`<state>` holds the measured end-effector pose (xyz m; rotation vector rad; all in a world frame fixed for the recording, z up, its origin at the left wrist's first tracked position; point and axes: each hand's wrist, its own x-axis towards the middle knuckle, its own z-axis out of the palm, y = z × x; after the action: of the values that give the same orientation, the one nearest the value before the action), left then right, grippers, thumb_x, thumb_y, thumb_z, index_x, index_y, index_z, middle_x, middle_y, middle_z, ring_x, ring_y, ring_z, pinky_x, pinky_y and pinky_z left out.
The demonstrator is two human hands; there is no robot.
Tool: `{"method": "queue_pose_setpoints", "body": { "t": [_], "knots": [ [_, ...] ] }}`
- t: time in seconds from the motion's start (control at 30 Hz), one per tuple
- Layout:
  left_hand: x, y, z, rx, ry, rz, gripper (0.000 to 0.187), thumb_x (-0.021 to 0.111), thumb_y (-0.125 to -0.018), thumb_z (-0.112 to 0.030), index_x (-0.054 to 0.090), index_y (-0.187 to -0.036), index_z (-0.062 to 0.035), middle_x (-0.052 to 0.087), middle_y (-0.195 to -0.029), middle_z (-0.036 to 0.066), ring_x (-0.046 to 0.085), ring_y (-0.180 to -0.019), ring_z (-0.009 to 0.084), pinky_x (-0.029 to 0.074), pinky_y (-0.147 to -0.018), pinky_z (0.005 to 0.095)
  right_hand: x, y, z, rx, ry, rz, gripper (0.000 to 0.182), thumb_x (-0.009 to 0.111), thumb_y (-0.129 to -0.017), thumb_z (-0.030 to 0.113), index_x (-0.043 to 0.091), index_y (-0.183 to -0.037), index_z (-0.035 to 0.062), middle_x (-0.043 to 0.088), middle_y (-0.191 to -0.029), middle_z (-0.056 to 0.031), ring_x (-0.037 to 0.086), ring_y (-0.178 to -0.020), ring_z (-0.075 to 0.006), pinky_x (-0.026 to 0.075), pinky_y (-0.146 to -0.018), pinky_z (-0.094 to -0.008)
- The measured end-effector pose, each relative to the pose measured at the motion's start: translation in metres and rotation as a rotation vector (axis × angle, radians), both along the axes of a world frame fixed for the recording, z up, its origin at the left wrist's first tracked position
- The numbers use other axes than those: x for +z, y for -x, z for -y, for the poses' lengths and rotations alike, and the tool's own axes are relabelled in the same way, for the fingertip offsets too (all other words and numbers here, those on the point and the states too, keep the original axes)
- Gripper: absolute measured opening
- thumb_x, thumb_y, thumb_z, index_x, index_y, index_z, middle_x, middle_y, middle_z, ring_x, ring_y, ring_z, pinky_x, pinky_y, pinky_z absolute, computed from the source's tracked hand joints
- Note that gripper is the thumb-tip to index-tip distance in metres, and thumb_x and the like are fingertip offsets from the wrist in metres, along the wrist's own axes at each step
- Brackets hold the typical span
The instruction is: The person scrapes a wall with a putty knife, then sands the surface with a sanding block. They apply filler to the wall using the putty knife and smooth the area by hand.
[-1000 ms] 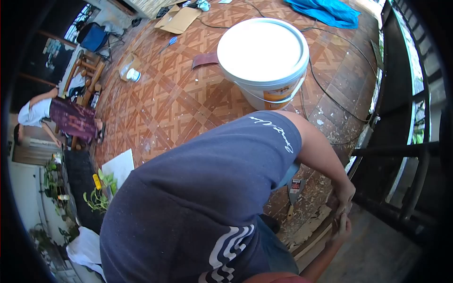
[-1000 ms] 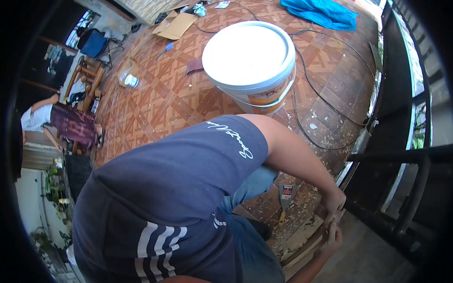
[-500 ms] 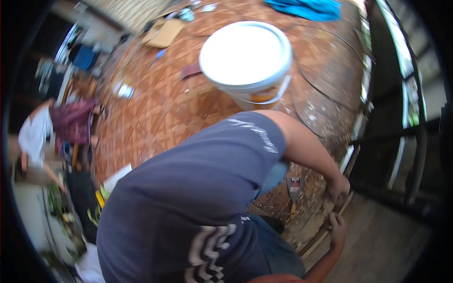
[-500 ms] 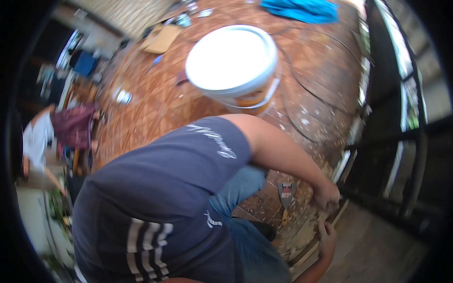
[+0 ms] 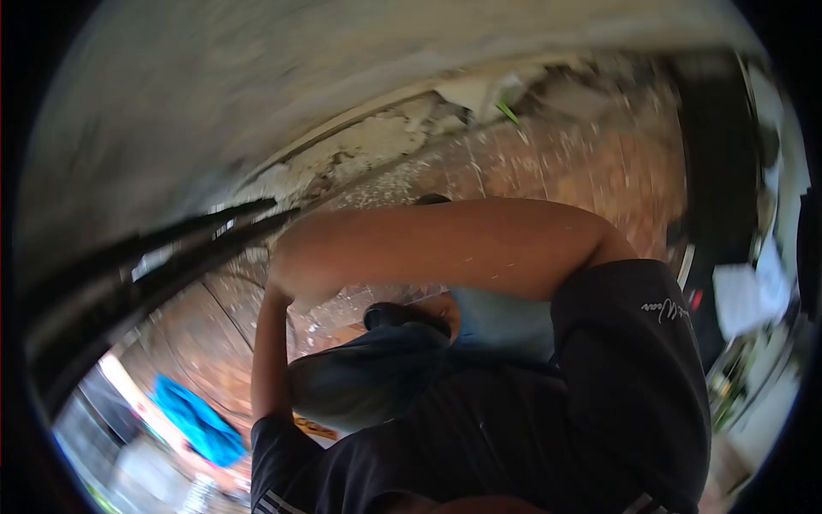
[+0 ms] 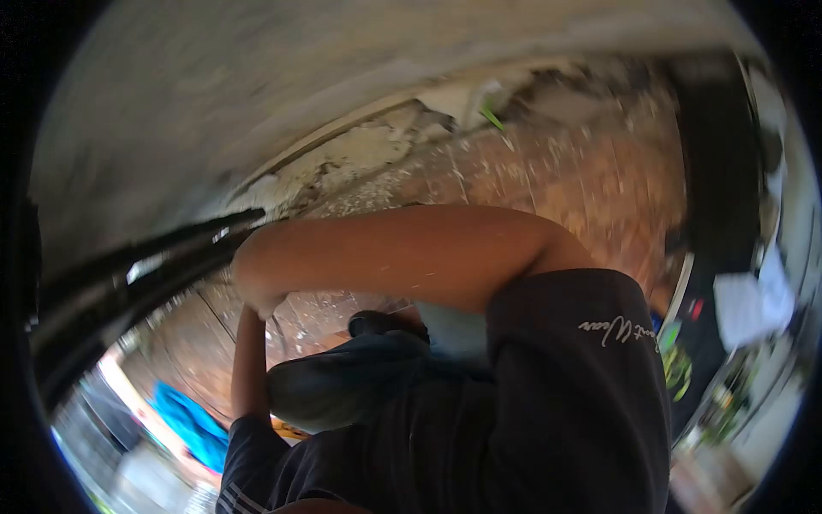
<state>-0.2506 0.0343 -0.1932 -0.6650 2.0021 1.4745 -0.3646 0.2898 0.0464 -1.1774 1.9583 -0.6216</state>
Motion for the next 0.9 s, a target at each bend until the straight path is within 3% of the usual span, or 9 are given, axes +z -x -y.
{"method": "queue_pose_setpoints", "body": {
  "t": [0.03,0.57,0.9],
  "knots": [
    [0.005,0.007,-0.007,-0.028,0.044,-0.010,0.028,0.048,-0.101,-0.009,0.059,-0.126,0.0006,0.066,-0.111,0.010,0.065,-0.093,0.0195,0.056,-0.075,0.0329,0.008,-0.006,-0.004,-0.084,0.025,0.033,0.039,0.067,-0.082,0.036,0.075,-0.105,0.0053,0.073,-0.101,-0.0198,0.069,-0.097,-0.0345,0.053,-0.085,-0.0475],
    [0.036,0.104,-0.126,-0.792,0.197,-0.070,0.031,0.050,-0.101,-0.016,0.059,-0.126,-0.0015,0.065,-0.115,0.011,0.064,-0.099,0.0222,0.054,-0.082,0.0348,0.057,0.011,-0.101,-0.869,0.289,-0.092,0.038,0.065,-0.084,0.034,0.073,-0.108,0.0053,0.071,-0.104,-0.0209,0.068,-0.100,-0.0356,0.052,-0.088,-0.0470],
    [0.050,0.110,-0.149,-1.045,0.310,-0.089,0.033,0.051,-0.100,-0.021,0.060,-0.127,-0.0029,0.065,-0.118,0.012,0.063,-0.102,0.0238,0.052,-0.086,0.0360,0.074,-0.003,-0.148,-1.119,0.396,-0.167,0.037,0.064,-0.085,0.032,0.072,-0.110,0.0053,0.071,-0.106,-0.0216,0.067,-0.102,-0.0363,0.052,-0.089,-0.0467]
  ]
}}
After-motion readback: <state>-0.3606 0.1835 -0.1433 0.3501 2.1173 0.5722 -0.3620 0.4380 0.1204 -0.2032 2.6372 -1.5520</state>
